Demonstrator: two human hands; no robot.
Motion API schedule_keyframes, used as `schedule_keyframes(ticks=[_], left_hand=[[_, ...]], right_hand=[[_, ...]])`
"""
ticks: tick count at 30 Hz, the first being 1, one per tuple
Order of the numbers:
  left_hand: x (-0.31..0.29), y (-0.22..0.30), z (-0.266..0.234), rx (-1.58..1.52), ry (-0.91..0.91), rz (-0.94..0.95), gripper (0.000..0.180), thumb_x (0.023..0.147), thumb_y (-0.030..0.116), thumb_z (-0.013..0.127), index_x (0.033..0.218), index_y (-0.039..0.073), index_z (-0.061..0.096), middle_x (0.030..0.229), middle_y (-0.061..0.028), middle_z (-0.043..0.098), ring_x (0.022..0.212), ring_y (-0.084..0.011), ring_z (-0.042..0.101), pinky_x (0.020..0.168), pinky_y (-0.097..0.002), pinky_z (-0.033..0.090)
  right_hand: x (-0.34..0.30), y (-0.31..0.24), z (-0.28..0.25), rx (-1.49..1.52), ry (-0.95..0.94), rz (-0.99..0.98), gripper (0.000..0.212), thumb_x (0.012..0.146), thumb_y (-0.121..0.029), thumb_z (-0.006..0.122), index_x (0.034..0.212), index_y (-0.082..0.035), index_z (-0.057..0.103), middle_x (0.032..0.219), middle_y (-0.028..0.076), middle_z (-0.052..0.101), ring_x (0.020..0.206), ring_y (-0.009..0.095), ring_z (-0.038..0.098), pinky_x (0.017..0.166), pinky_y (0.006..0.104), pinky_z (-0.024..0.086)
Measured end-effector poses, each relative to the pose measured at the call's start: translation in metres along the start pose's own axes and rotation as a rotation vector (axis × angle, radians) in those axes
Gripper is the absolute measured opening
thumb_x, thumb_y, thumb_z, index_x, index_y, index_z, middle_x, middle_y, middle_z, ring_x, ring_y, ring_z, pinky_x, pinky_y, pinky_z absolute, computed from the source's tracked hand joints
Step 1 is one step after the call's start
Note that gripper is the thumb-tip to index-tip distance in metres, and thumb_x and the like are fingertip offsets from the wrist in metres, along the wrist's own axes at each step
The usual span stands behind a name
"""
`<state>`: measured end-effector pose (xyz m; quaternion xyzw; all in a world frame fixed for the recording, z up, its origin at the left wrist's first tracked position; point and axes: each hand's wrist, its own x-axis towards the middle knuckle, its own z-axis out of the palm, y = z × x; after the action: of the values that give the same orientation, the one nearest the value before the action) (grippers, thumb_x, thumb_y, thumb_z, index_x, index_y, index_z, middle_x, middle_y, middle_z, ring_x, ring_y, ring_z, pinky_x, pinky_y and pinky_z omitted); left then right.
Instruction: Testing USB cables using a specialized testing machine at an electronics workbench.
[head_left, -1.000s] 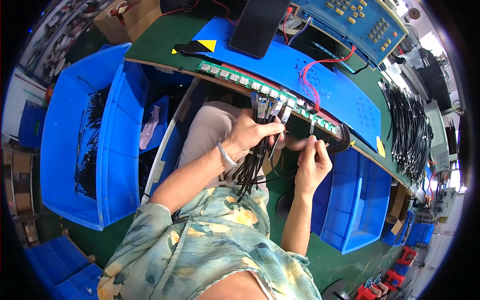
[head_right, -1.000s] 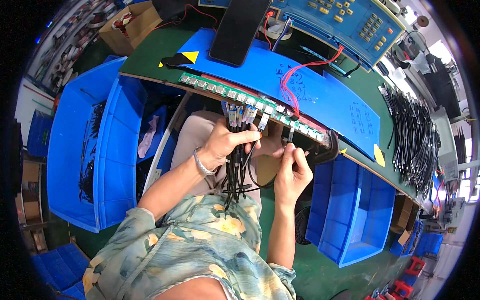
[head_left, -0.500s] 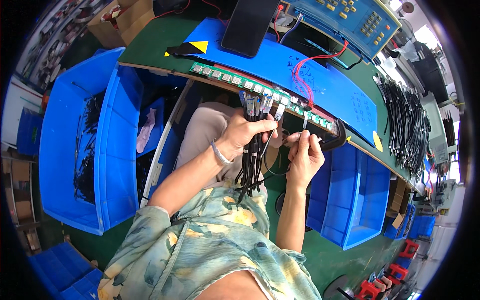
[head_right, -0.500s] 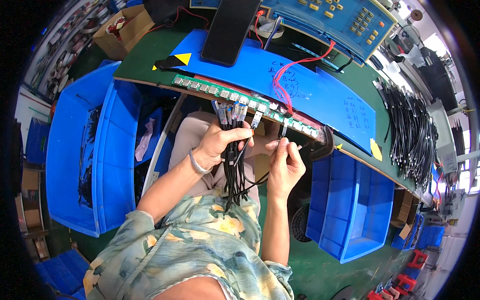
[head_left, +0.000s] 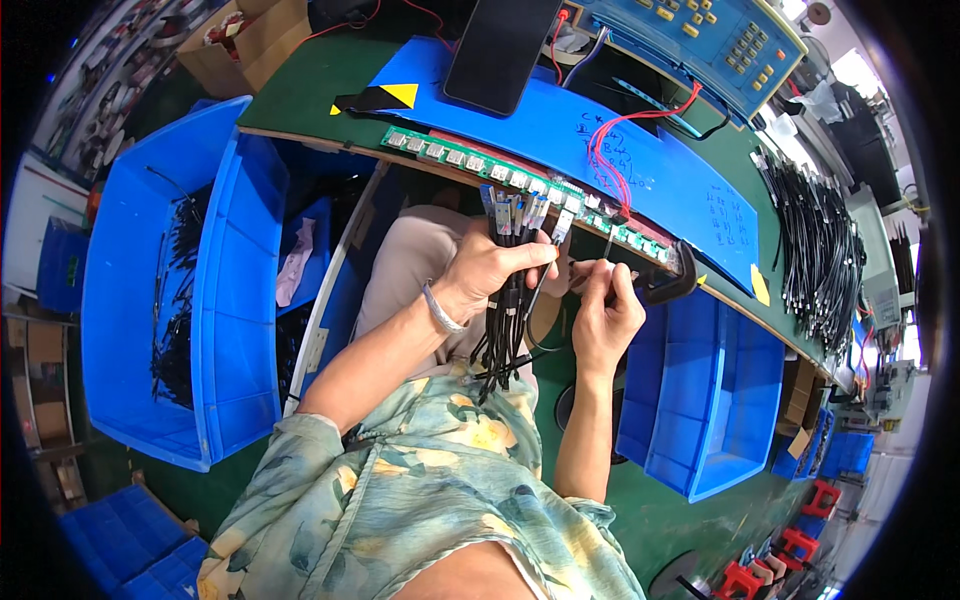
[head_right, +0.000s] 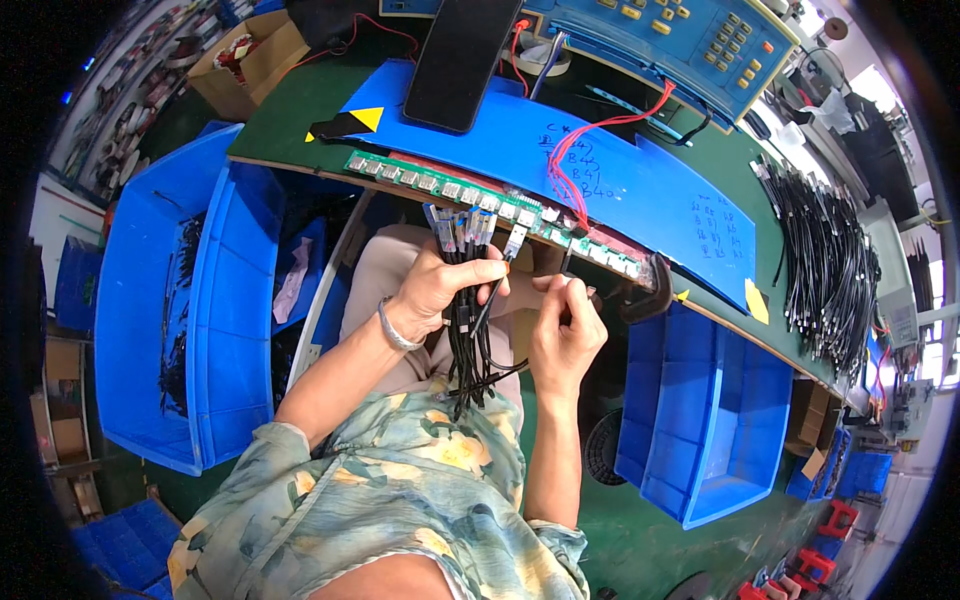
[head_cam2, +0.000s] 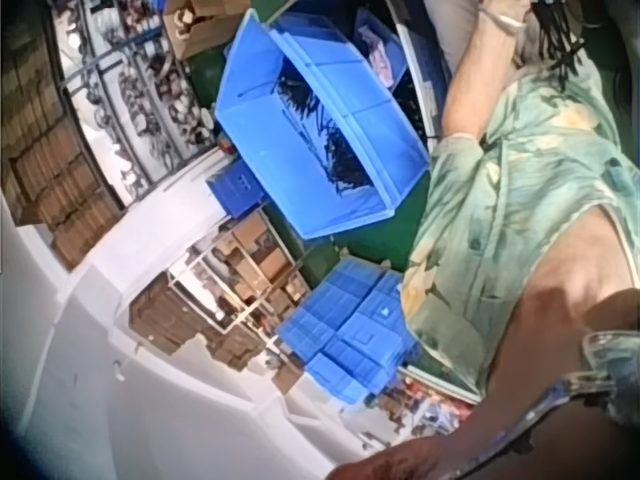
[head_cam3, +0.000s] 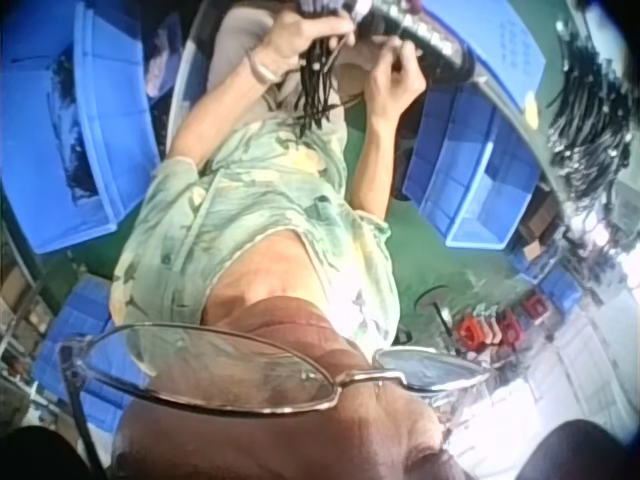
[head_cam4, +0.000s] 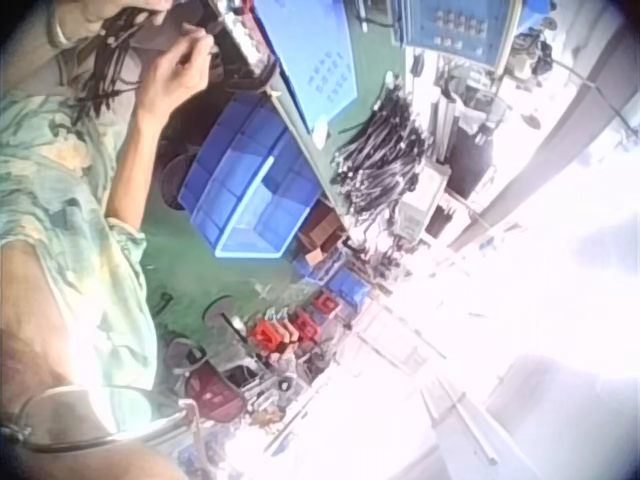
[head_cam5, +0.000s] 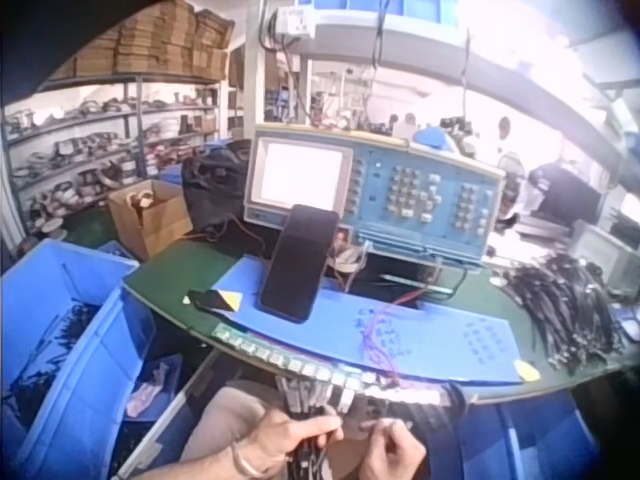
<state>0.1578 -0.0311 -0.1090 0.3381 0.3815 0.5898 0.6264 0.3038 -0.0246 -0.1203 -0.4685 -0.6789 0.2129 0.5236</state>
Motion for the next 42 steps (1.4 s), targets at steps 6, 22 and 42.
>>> schedule_keyframes(ticks=[6, 22, 42], left_hand=[[0.000, 0.003, 0.002, 0.009, -0.009, -0.024, 0.010, 0.069, 0.011, 0.063, 0.072, 0.003, 0.057, 0.061, -0.0068, 0.059, 0.048, -0.0088, 0.051, 0.046, -0.0201, 0.041], [0.005, 0.002, 0.004, -0.019, -0.021, -0.030, 0.010, 0.071, 0.012, 0.062, 0.073, 0.003, 0.057, 0.063, -0.0069, 0.059, 0.051, -0.0085, 0.051, 0.048, -0.0202, 0.040], [0.006, 0.001, 0.010, -0.025, 0.053, 0.040, 0.009, 0.071, 0.012, 0.061, 0.068, 0.003, 0.058, 0.061, -0.0054, 0.059, 0.049, -0.0075, 0.051, 0.046, -0.0203, 0.041]], right_hand=[[-0.001, 0.002, 0.002, 0.227, 0.062, 0.115, 0.021, 0.085, -0.006, 0.048, 0.065, -0.001, 0.045, 0.064, 0.003, 0.057, 0.049, 0.001, 0.037, 0.044, 0.0156, 0.029], [0.007, -0.003, -0.002, 0.546, 0.024, 0.287, 0.021, 0.086, -0.007, 0.044, 0.066, -0.004, 0.042, 0.069, 0.011, 0.060, 0.042, 0.003, 0.036, 0.038, 0.0166, 0.026], [0.008, -0.008, 0.009, 0.616, 0.128, 0.412, 0.023, 0.086, -0.012, 0.046, 0.066, -0.003, 0.053, 0.050, 0.001, 0.049, 0.033, 0.002, 0.027, 0.029, 0.0184, 0.016]])
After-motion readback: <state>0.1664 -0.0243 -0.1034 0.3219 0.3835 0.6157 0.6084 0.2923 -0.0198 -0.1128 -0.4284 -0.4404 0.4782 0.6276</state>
